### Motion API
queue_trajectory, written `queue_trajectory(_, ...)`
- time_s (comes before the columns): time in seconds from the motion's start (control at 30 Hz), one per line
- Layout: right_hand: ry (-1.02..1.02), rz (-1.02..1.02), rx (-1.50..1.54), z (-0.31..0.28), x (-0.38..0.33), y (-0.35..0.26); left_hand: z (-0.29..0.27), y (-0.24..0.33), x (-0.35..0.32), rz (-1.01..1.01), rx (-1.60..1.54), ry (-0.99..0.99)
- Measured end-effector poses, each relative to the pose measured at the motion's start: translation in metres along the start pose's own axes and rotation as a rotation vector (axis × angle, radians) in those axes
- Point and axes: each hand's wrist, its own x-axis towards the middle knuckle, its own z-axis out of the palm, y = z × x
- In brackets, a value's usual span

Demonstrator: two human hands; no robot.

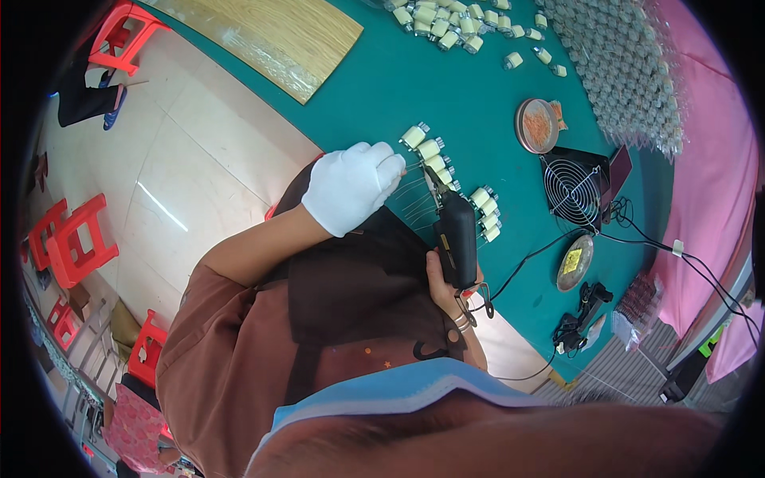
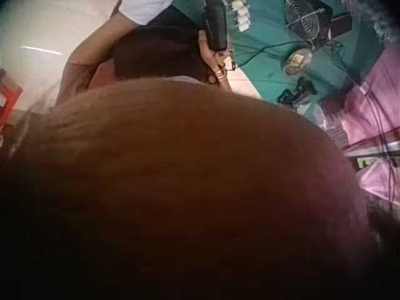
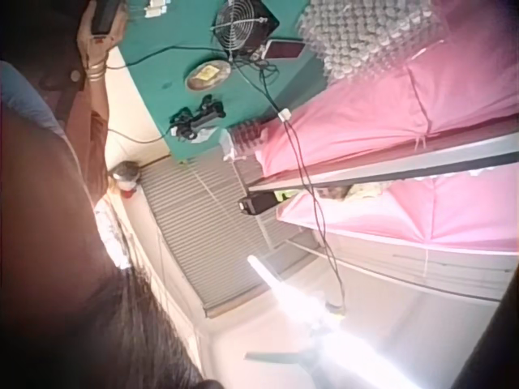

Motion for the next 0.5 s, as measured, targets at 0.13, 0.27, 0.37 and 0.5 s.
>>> queue_trajectory(0.13, -0.013, 0.018, -0.02, -0.001, 0.001, -0.005, -0.001, 0.0, 0.001, 0.001, -0.008, 0.005)
queue_trajectory(0.27, -0.004, -0.028, -0.053, -0.001, 0.003, -0.007, -0.002, 0.001, 0.001, -0.002, -0.013, 0.0)
queue_trajectory(0.37, -0.008, -0.042, -0.076, -0.001, 0.004, -0.009, -0.002, 0.001, 0.001, -0.009, -0.011, -0.005)
queue_trajectory(0.5, -0.02, -0.058, -0.09, -0.002, 0.006, -0.011, -0.002, 0.0, 0.001, 0.0, -0.026, -0.002)
